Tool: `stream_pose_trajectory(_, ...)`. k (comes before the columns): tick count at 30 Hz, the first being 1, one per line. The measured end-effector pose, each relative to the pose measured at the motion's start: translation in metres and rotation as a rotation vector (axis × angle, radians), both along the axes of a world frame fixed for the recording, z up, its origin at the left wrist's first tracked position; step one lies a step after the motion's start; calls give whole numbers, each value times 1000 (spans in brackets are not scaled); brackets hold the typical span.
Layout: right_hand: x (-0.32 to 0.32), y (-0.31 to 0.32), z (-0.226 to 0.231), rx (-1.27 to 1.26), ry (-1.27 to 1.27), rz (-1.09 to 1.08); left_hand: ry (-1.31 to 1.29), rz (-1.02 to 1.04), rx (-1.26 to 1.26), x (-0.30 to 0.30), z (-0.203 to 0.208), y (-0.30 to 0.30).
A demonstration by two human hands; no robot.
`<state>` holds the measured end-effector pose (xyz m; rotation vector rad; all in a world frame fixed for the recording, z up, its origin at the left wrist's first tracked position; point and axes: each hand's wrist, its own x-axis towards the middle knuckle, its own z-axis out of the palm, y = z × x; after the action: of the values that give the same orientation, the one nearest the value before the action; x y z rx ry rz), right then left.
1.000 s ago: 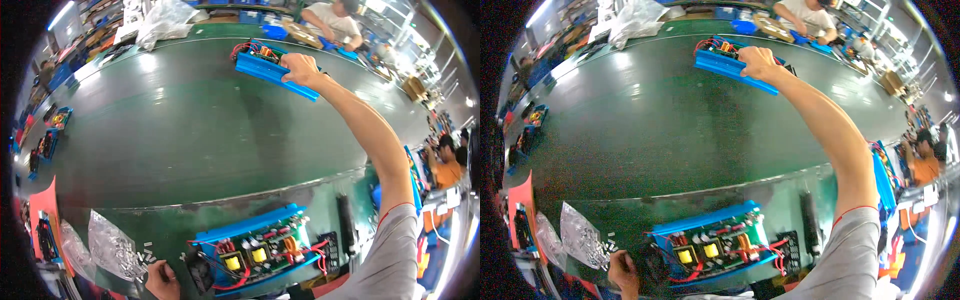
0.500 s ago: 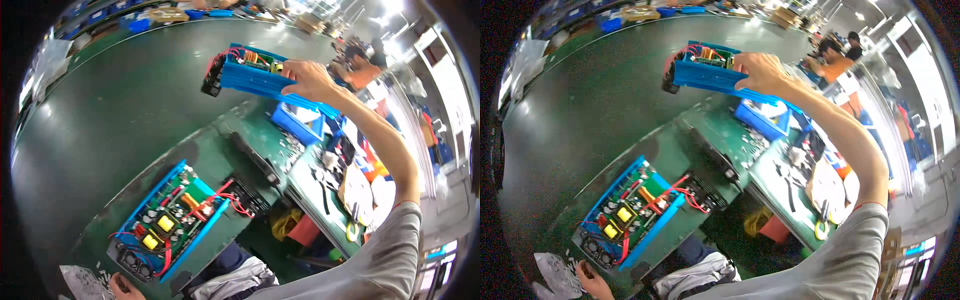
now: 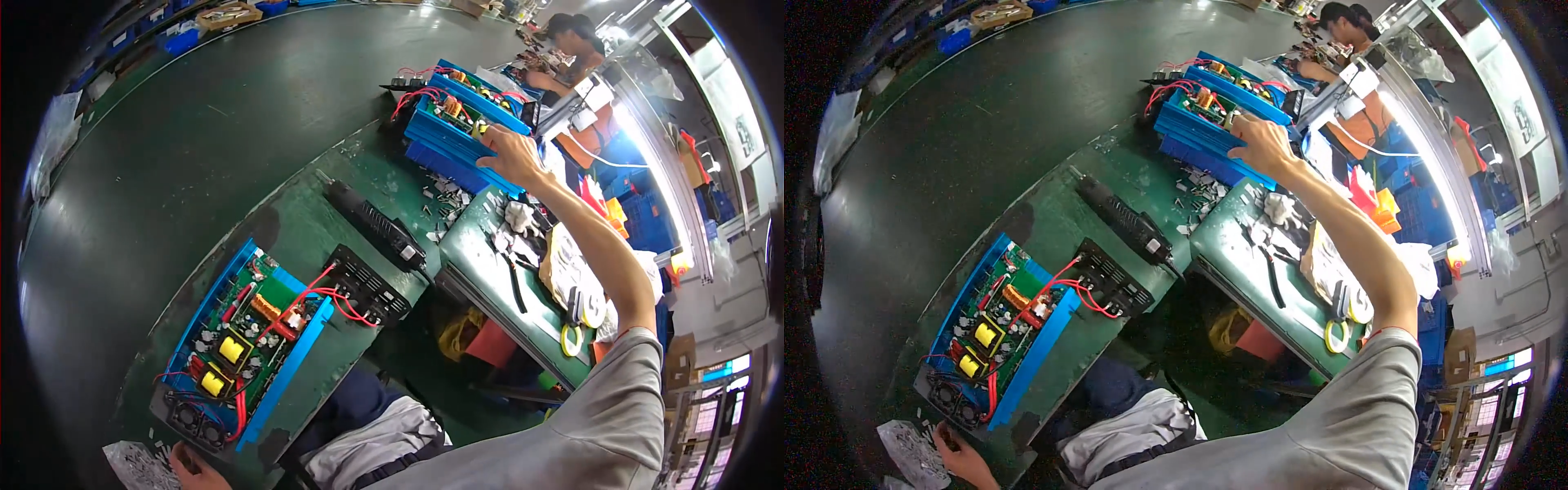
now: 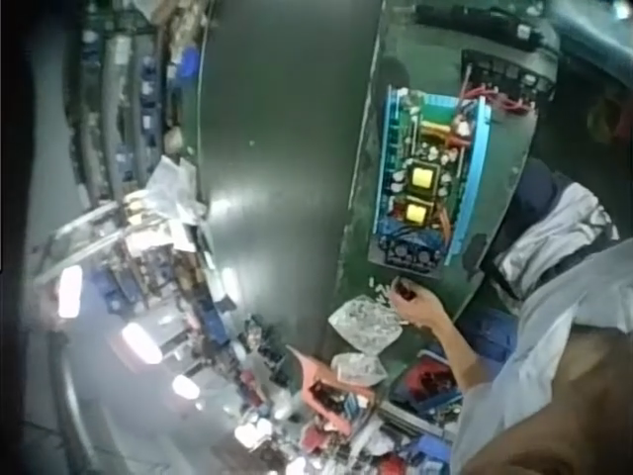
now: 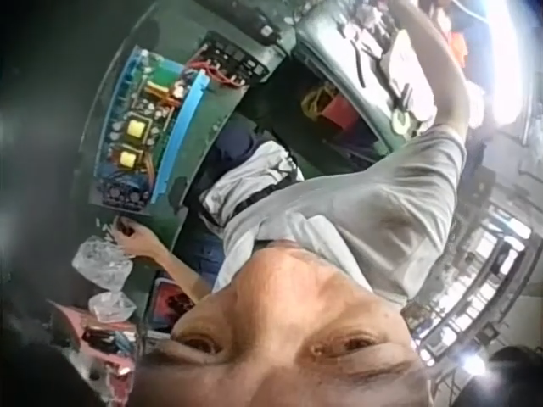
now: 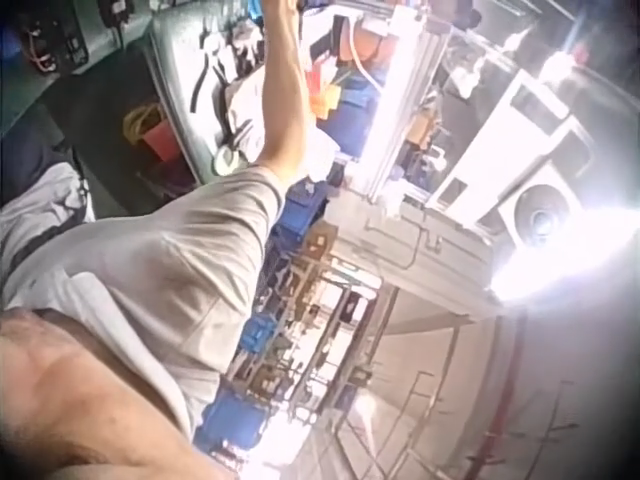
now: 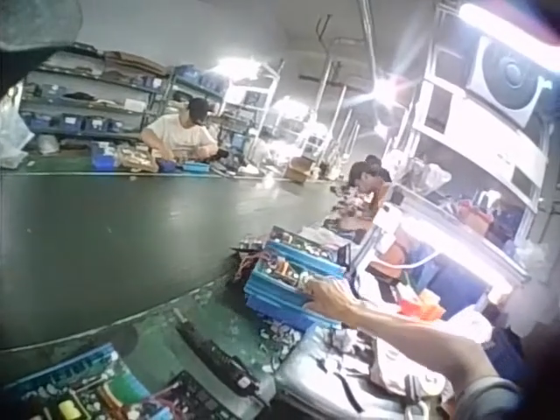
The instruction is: Assembling electronic component s into a blue housing using an electric screwdrive r on an assembl y line .
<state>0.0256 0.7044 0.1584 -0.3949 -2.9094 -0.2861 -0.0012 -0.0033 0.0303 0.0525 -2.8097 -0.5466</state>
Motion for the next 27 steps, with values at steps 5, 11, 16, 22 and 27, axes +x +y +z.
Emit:
stream_pose_trajectory(5, -18, 4, -8, 18, -3, 34, -60, 131, 74, 1, -53, -47)
stream_pose_trajectory(11, -47, -77, 15, 232, 113, 89, -67, 65, 240, -2, -29, -18)
stream_pose_trajectory(16, -178, -220, -11, -228, 140, 570, -29, 84, 314, -3, -11, -22)
stream_pose_trajectory(22, -411, -394, -84, -637, -2, 866, 117, -19, 412, -95, 43, -29)
stream_pose_trajectory(27, -569, -485, -161, -779, 183, 791, -57, -123, 381, -205, 58, -15)
